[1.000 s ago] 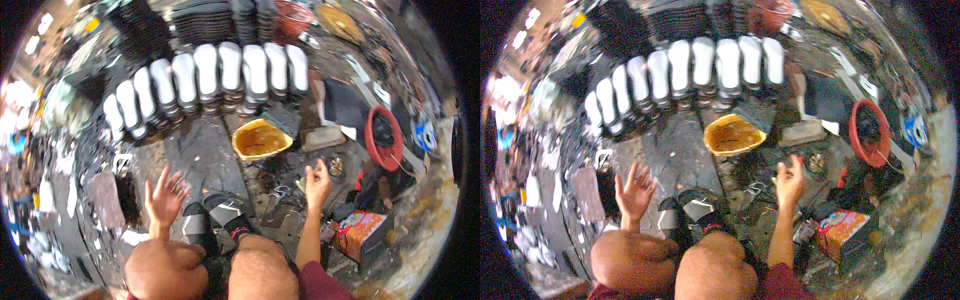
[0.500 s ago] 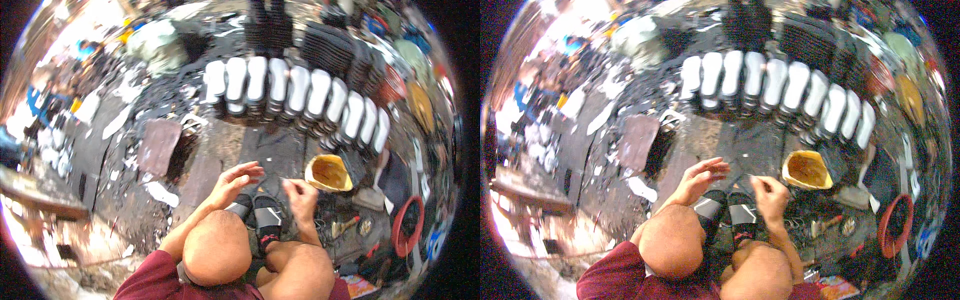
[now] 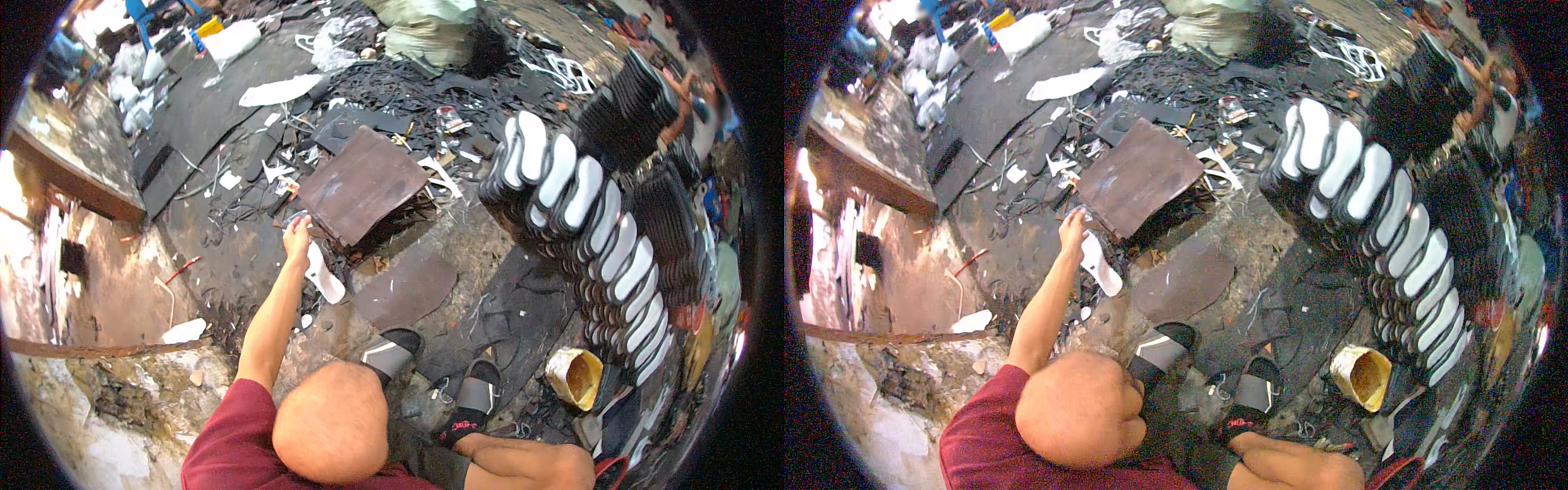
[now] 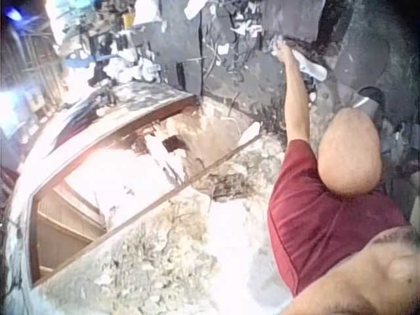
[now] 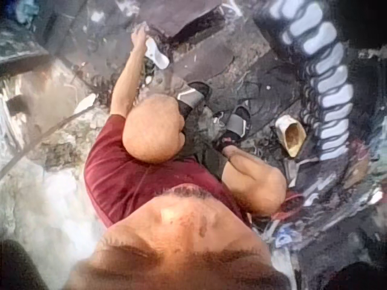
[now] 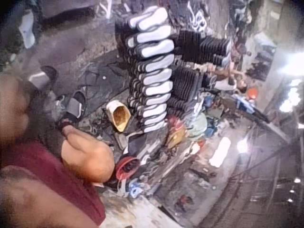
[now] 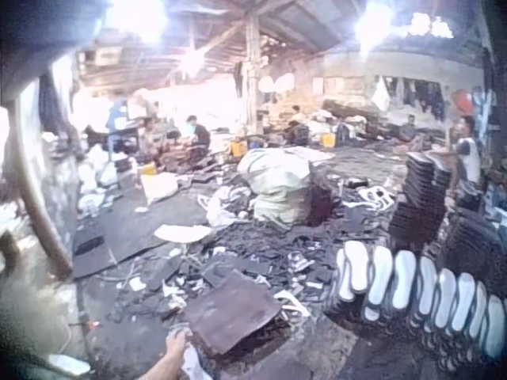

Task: The person applies glue to the sole of a slipper using a brush, then presses a brown rubber sole onto the glued area. They repeat this process with multiple slippers, stacking the finished ones nearby.

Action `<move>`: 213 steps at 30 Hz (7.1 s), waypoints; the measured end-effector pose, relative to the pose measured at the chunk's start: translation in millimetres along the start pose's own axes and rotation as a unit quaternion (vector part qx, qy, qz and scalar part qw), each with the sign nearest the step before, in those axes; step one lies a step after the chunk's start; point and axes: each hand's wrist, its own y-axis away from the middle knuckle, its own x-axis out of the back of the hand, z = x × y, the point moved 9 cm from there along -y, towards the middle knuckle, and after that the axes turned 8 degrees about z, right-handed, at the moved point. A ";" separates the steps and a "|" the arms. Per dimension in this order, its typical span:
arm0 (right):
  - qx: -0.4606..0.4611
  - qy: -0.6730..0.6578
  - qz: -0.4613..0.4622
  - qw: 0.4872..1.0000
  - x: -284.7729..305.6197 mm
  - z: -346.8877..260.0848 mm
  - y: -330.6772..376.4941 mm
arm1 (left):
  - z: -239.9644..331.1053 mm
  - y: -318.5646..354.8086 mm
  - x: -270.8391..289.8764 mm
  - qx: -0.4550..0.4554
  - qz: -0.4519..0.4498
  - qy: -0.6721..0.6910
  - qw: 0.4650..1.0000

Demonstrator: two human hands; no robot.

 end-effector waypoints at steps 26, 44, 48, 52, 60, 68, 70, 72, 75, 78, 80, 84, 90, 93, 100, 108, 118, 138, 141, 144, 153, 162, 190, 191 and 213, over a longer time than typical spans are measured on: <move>0.138 -0.396 -0.319 0.850 33.0 -471.8 -98.2 | 112.9 253.0 -59.2 -0.502 -0.192 -0.192 0.821; 0.280 -0.519 -0.234 0.773 27.2 -592.7 -103.4 | 98.4 187.8 -144.8 -0.151 -0.336 0.137 0.919; 0.133 -0.704 -0.301 0.629 15.7 -540.3 -86.9 | 166.0 248.7 -123.9 -0.403 -0.300 -0.170 0.848; -0.083 -0.843 -0.341 0.407 -71.2 -501.0 -63.4 | 172.8 302.9 -143.7 -0.529 -0.292 -0.320 0.729; 0.138 -0.378 -0.004 0.916 -84.8 -392.4 -99.4 | 56.8 287.1 -150.9 -0.420 -0.531 -0.168 0.716; 0.505 -0.266 0.084 0.817 59.9 -511.2 -19.2 | -36.0 204.4 -19.2 0.106 -0.153 0.037 0.982; 0.594 -0.152 0.028 0.789 39.0 -542.0 15.1 | -41.4 219.4 -20.0 0.207 -0.200 0.094 0.953; 0.617 -0.021 -0.011 0.787 6.3 -549.8 22.7 | -25.3 225.2 -22.4 0.268 -0.198 0.153 0.930; 0.614 -0.008 0.003 0.790 -9.0 -552.1 15.1 | 12.1 233.4 -29.0 0.248 -0.245 0.134 0.927; 0.601 -0.038 0.026 0.798 -4.9 -551.6 12.3 | 28.7 242.5 -21.9 0.234 -0.229 0.136 0.935; 0.582 -0.055 0.046 0.810 4.3 -550.2 9.6 | 34.3 250.0 -19.8 0.230 -0.226 0.152 0.934; 0.590 -0.088 0.089 0.798 25.7 -548.3 10.6 | 44.1 256.0 -20.8 0.174 -0.235 0.149 0.945; 0.619 -0.177 0.160 0.748 28.0 -520.7 6.8 | 42.1 249.9 -31.4 -0.219 -0.210 -0.015 0.953; 0.612 -0.212 0.190 0.738 45.4 -524.3 6.7 | 14.5 238.1 -47.7 -0.141 -0.244 0.041 0.959; 0.580 -0.266 0.183 0.748 52.7 -525.8 -14.9 | 22.0 233.9 -45.1 -0.267 -0.189 -0.020 0.945; 0.556 -0.335 0.119 0.751 91.7 -551.9 -27.9 | -15.1 218.7 -33.4 -0.177 -0.180 -0.001 0.968; 0.508 -0.374 0.051 0.775 142.8 -587.5 -77.5 | -49.0 212.1 -18.8 0.025 -0.150 0.042 0.988; 0.474 -0.386 0.045 0.790 156.4 -605.3 -105.5 | 44.6 233.1 -106.9 0.035 -0.227 0.144 0.963; 0.389 -0.440 -0.053 0.808 157.0 -613.2 -131.3 | -37.9 221.9 -78.0 0.187 -0.216 0.122 0.950; 0.445 -0.391 -0.017 0.806 153.2 -623.4 -128.6 | -41.6 220.8 -75.6 0.141 -0.223 0.124 0.957; 0.452 -0.344 -0.105 0.816 129.2 -639.9 -116.3 | -20.4 217.9 -17.4 0.130 -0.225 -0.238 0.936; 0.424 -0.332 -0.198 0.819 121.4 -656.5 -114.7 | 148.8 253.4 -157.3 -0.179 -0.240 0.176 0.938; 0.503 -0.231 -0.021 0.832 139.7 -655.8 -96.5 | 150.7 204.2 -153.0 0.043 -0.282 0.334 0.898; 0.515 -0.223 -0.008 0.828 140.9 -657.6 -90.2 | 150.5 195.2 -145.6 0.004 -0.249 0.311 0.917; 0.479 -0.213 0.115 0.844 158.2 -649.5 -132.1 | 101.6 207.5 -110.4 -0.184 -0.289 0.104 0.934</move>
